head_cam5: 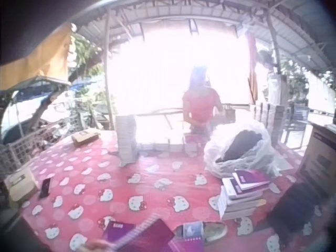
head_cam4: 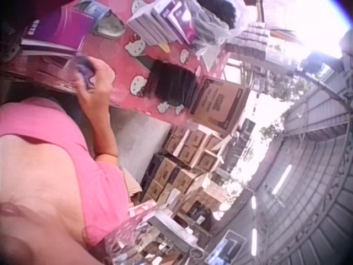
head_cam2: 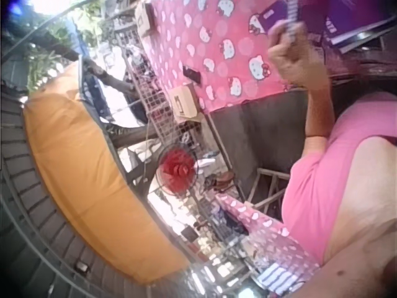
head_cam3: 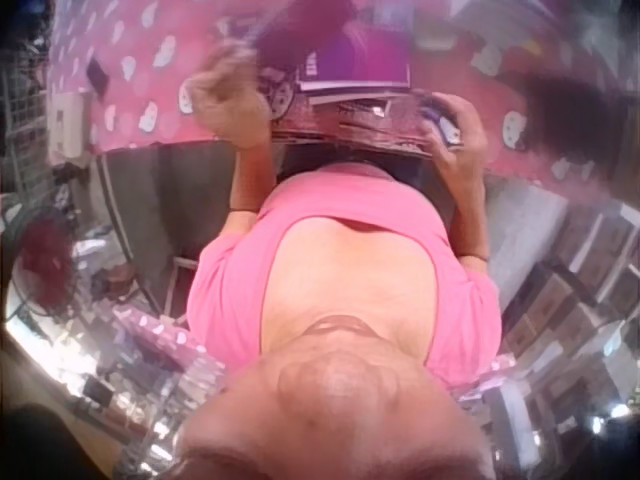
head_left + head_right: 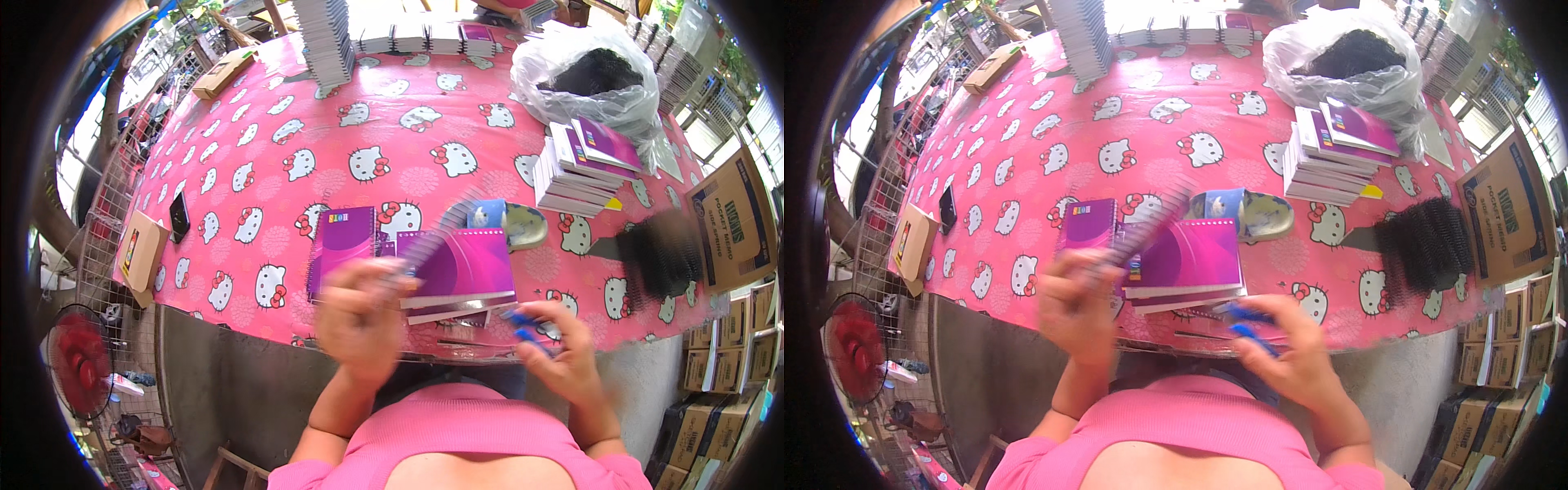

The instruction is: The person assembles notebooks by threading spiral bindings through pre-punched holes and using a blue tool to crimp the ends of the wire.

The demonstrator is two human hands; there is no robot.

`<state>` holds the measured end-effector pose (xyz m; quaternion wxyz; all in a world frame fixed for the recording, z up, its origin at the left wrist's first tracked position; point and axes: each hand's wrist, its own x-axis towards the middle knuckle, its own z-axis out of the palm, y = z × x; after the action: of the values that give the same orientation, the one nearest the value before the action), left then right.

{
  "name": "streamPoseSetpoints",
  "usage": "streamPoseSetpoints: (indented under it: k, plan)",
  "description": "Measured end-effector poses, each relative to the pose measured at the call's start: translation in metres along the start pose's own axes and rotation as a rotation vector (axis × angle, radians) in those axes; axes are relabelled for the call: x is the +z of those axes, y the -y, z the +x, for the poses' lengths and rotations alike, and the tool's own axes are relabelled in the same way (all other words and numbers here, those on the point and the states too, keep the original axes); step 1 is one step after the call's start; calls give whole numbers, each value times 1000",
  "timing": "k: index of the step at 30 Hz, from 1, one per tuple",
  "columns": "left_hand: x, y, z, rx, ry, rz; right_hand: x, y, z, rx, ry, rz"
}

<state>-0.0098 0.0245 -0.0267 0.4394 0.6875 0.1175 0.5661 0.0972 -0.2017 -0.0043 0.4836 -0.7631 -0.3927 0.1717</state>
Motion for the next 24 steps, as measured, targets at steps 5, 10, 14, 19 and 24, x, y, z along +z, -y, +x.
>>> streamPoseSetpoints:
  k: [5, 10, 14, 19, 24]
  plan:
    - [-87, 81, 5, -412, -408, -78, -8, -93, -26, 53, -295, -651]
    - [-102, 93, -17, -569, -369, 421, -3, -62, 27, -1, -361, -333]
    - [-93, 84, -14, -437, -376, 435, 20, -41, 88, 214, -166, 144]
    - [-118, 23, -34, -466, -479, 303, 2, -51, 85, 143, -207, -139]
    - [-97, -35, -18, -511, -378, 53, 5, -14, 77, 192, -281, 360]
